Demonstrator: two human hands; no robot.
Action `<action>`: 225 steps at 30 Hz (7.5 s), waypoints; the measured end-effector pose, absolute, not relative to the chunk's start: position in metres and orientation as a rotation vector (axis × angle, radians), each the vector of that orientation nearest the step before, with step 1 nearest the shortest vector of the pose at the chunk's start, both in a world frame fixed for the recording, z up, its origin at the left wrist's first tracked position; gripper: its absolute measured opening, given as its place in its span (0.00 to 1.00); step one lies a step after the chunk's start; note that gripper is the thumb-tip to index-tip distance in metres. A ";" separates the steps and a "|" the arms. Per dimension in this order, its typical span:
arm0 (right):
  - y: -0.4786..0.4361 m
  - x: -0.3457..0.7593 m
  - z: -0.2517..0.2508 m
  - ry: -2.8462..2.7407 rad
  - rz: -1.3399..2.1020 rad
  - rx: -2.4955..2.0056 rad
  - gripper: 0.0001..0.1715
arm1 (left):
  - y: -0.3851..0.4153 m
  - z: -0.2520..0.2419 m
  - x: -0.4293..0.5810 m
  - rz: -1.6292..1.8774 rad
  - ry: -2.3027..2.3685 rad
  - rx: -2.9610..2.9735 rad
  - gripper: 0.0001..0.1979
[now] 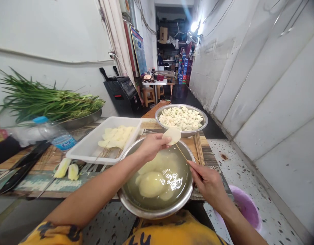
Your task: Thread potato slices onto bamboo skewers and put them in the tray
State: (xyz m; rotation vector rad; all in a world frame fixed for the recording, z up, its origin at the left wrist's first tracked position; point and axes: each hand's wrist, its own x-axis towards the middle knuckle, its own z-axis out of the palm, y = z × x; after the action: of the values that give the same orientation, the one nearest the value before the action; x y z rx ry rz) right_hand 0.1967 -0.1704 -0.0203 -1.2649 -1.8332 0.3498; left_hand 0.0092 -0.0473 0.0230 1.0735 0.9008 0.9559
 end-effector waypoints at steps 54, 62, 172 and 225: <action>-0.167 0.189 -0.003 -1.093 1.498 -1.067 0.16 | -0.049 0.027 0.007 0.730 0.732 0.953 0.05; -0.168 0.190 -0.008 -1.602 0.718 -1.340 0.15 | -0.055 0.024 0.010 0.898 0.783 1.089 0.12; -0.194 0.207 -0.024 -1.590 0.983 -1.432 0.21 | -0.031 0.021 0.002 1.374 0.998 0.931 0.10; -0.186 0.206 -0.036 -1.538 0.809 -1.284 0.13 | -0.038 0.024 0.003 1.362 1.004 0.745 0.04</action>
State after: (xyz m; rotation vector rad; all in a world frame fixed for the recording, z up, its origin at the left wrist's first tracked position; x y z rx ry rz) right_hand 0.2060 -0.1863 -0.0358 -1.2838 -1.5383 0.8093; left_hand 0.0029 -0.0382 0.0244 0.7452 1.0037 1.3622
